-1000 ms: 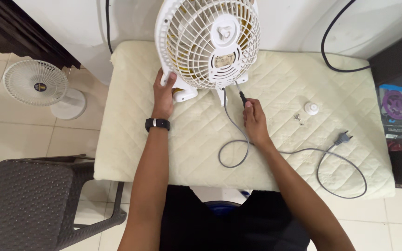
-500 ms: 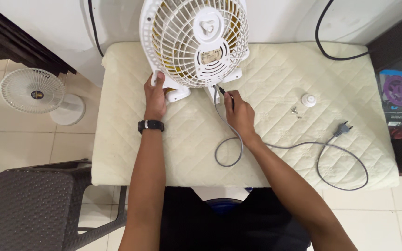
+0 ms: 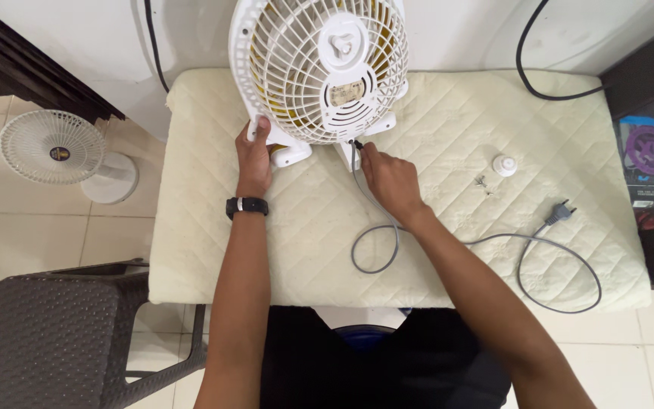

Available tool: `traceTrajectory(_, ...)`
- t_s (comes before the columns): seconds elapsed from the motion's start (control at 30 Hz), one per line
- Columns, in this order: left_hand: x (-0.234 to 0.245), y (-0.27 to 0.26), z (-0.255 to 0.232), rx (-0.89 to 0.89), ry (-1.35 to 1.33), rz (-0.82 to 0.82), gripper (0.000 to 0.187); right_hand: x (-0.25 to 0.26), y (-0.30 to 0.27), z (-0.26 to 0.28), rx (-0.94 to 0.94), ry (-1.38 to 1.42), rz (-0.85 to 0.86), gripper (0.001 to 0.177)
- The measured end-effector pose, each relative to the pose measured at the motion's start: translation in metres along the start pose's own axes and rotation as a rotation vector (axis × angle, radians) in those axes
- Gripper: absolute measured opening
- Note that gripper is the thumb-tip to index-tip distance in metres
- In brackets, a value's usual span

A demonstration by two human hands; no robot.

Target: The person uses a screwdriver to tighten screws on the base of a white electric fan placed on a mattress. The person repeatedly adjusts the fan and tightens multiple screws on the base and near the power cord entry.

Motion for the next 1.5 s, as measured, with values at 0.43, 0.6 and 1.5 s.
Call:
traceTrajectory(0.43,-0.011,-0.007,-0.01,0.012,-0.028,0.02,0.061,-0.007,0.019,0.003,-0.255,0.207,0.117,0.022)
traceTrajectory(0.6,-0.008,-0.007,-0.009,0.013,0.0,0.028,0.061,0.009,0.018,-0.001,-0.094,0.012,0.221,0.024)
traceTrajectory(1.5,-0.007,-0.008,-0.015,0.06,0.049,0.028,0.054,-0.012,0.029,-0.024,-0.163,0.49,0.143,0.023)
Point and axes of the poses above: each hand's wrist, its own y-axis towards the middle knuckle, its own x-axis out of the back of the hand, z = x × y, the point moved 1 cm from there along y, towards the middle knuckle, and after that the axes turned 2 degrees about -y, right-handed, at the moved point
